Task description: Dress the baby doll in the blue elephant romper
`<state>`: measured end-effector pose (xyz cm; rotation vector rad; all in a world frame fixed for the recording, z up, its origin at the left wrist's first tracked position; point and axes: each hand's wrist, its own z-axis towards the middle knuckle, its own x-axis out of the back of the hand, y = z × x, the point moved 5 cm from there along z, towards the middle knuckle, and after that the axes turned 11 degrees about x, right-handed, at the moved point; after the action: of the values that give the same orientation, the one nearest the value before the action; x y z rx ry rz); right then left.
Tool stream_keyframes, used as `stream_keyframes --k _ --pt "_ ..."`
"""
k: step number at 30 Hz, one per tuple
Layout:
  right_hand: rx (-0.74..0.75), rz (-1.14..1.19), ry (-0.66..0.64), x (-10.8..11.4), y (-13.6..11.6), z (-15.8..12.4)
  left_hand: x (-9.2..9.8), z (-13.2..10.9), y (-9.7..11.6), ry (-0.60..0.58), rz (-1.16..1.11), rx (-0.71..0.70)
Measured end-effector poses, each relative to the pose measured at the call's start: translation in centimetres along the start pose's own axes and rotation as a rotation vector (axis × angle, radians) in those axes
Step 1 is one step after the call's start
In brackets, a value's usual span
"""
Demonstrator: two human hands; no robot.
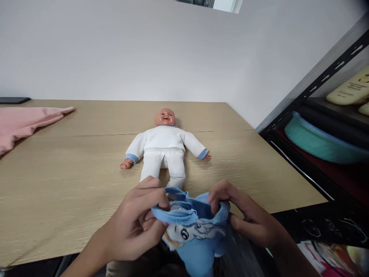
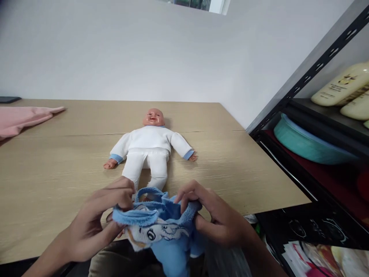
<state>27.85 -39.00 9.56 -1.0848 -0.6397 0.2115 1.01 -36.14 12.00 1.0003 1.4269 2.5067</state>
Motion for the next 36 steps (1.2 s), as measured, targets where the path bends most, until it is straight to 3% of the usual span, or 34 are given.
stream_keyframes --k 5,10,12,17,21,25,27,31,36 --pt "0.000 -0.082 -0.083 -1.0 -0.2 1.4 -0.1 2.2 -0.5 0.006 0.003 0.124" --pt "-0.086 -0.171 -0.081 -2.5 0.1 2.9 -1.9 4.8 -0.2 -0.126 -0.081 0.184" --pt "-0.078 -0.196 -0.011 -2.7 -0.1 3.2 -2.4 4.9 0.0 -0.178 -0.103 0.190" --pt "-0.009 0.020 0.181 -2.9 0.4 1.6 -2.2 1.8 -1.7 -0.225 -0.146 0.267" --pt "0.134 0.177 0.464 -2.8 1.0 0.0 -2.9 -1.3 -2.5 -0.299 -0.081 0.164" --pt "0.173 0.190 0.688 -3.0 1.1 -0.2 -3.8 -2.5 -2.8 -0.125 0.058 0.153" --pt "0.222 0.164 0.734 -3.1 0.8 -0.1 -4.2 -2.8 -3.2 -0.071 0.056 0.204" --pt "0.336 -0.038 0.777 -2.7 0.0 -1.0 -4.3 -2.9 -3.6 -0.075 0.169 0.250" --pt "0.299 -0.419 0.694 -1.9 -0.9 -3.3 -3.3 -2.6 -1.4 -0.194 0.186 -0.004"
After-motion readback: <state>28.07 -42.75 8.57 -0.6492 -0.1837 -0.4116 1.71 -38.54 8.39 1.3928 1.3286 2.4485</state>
